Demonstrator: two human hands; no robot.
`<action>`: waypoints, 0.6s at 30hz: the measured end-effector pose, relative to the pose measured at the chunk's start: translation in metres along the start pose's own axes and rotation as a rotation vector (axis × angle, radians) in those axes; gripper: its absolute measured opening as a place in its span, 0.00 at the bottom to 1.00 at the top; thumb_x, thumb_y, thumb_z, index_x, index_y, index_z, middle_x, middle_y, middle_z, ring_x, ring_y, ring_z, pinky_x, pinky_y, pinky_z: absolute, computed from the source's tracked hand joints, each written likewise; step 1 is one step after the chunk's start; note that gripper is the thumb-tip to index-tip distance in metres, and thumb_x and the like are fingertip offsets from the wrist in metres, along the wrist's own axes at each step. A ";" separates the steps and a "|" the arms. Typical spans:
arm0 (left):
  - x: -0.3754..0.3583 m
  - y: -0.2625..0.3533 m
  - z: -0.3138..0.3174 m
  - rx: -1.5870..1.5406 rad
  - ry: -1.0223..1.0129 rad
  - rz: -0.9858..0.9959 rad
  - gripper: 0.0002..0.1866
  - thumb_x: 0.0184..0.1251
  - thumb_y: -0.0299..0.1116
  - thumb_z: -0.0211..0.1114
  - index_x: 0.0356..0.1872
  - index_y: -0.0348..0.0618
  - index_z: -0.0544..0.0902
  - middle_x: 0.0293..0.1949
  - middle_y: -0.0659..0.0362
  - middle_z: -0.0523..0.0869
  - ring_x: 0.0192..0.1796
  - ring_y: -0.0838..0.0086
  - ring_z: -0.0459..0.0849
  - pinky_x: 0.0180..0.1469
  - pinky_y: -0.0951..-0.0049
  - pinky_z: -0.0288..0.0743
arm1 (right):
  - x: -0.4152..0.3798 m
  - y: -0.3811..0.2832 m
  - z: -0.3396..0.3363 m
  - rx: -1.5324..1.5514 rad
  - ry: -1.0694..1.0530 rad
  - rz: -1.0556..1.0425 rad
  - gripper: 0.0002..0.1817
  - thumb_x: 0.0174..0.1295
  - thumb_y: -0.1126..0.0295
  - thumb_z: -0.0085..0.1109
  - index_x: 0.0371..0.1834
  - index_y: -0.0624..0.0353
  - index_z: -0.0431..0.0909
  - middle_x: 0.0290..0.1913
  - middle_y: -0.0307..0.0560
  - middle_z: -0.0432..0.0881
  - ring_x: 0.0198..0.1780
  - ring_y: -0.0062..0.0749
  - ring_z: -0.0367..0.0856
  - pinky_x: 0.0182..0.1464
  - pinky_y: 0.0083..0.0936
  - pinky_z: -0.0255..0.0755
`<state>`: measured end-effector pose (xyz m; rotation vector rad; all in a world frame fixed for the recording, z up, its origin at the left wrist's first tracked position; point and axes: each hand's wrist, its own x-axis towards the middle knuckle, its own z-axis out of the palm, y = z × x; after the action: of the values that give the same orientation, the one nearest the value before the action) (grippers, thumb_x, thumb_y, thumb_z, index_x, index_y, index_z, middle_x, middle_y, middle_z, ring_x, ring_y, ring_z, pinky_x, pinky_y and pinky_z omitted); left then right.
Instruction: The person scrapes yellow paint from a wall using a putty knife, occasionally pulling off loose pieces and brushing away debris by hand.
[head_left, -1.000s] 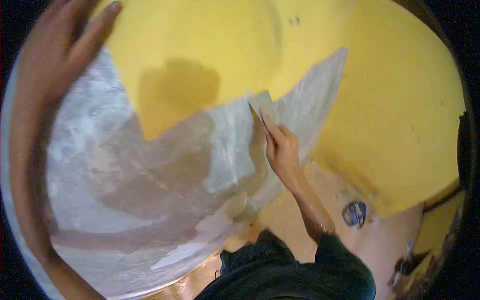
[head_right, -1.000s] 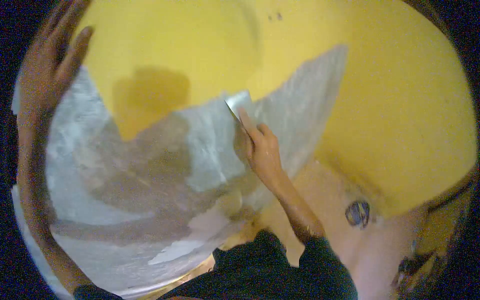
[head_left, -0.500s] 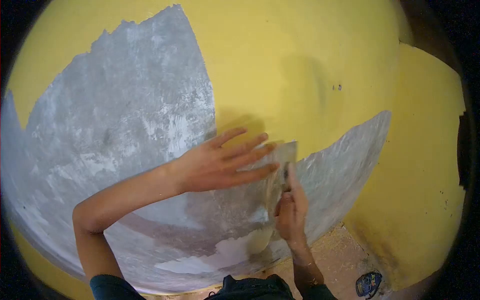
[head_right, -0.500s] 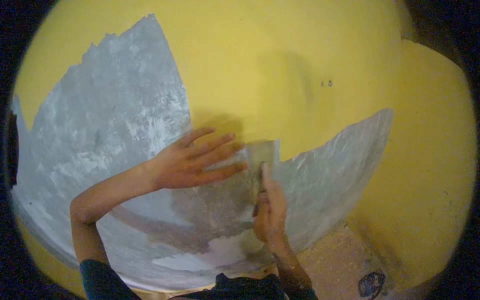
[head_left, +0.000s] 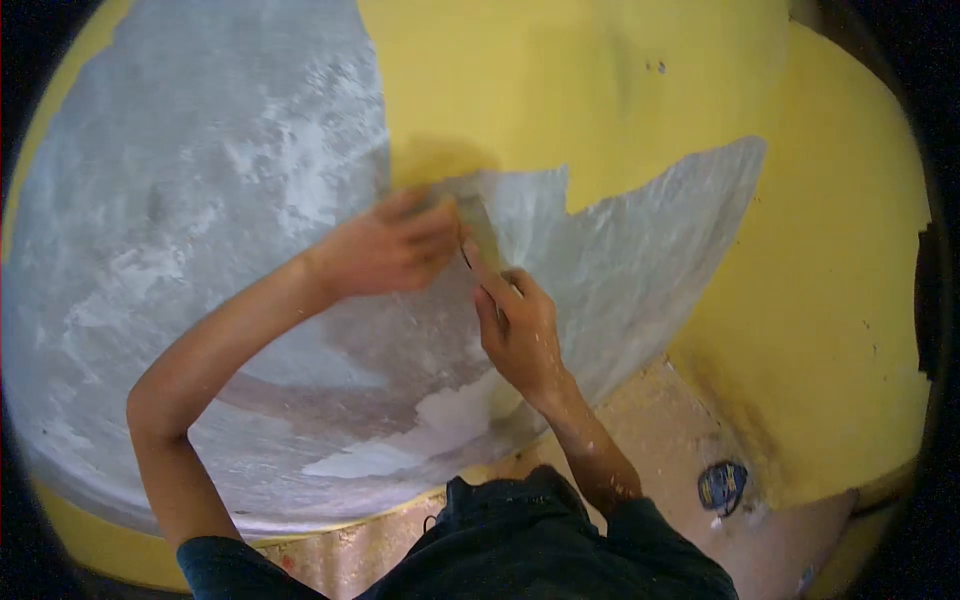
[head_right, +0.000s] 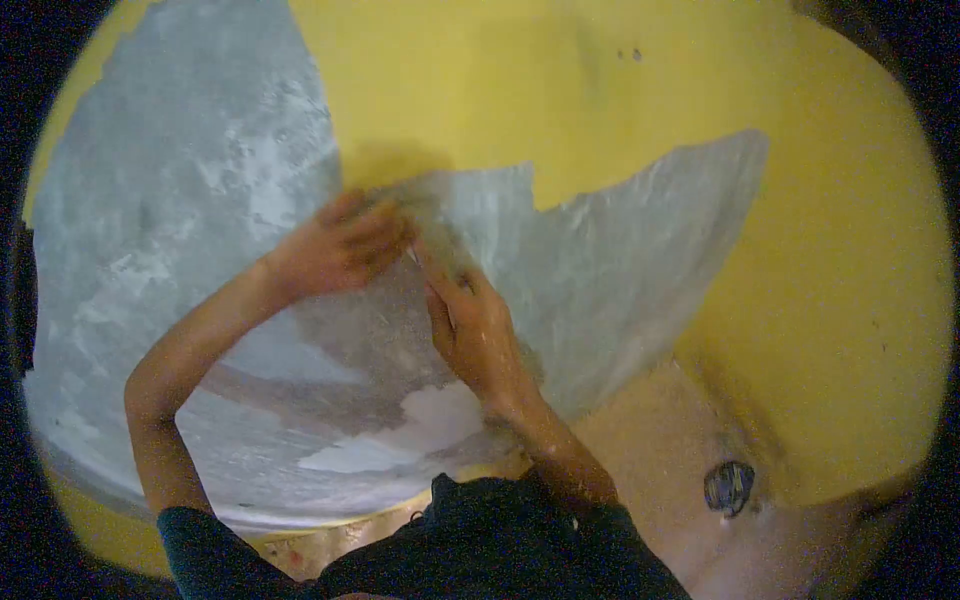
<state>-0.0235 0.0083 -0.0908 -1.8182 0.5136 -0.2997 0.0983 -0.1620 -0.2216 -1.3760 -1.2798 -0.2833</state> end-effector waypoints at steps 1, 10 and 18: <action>0.007 -0.003 -0.001 -0.025 0.024 0.013 0.26 0.62 0.43 0.65 0.63 0.51 0.83 0.64 0.61 0.81 0.69 0.65 0.74 0.70 0.51 0.67 | 0.002 0.009 -0.001 -0.024 0.043 -0.018 0.28 0.69 0.76 0.56 0.73 0.57 0.72 0.36 0.61 0.81 0.33 0.53 0.79 0.37 0.43 0.74; 0.025 -0.127 -0.029 -0.059 0.089 -0.548 0.38 0.59 0.50 0.71 0.73 0.55 0.73 0.79 0.57 0.65 0.81 0.59 0.59 0.81 0.49 0.50 | 0.021 0.067 -0.050 -0.244 0.304 0.173 0.24 0.69 0.75 0.57 0.69 0.54 0.78 0.24 0.54 0.75 0.24 0.39 0.71 0.30 0.35 0.68; 0.062 -0.166 -0.048 0.171 0.024 -0.711 0.38 0.72 0.62 0.49 0.76 0.50 0.68 0.80 0.46 0.59 0.83 0.53 0.52 0.83 0.45 0.38 | 0.033 0.099 -0.058 -0.392 0.314 0.101 0.28 0.67 0.82 0.58 0.69 0.46 0.79 0.22 0.52 0.71 0.23 0.37 0.68 0.30 0.34 0.67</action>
<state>0.0408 -0.0229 0.0784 -1.7750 -0.1636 -0.8201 0.2173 -0.1655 -0.2337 -1.6435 -0.9195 -0.6797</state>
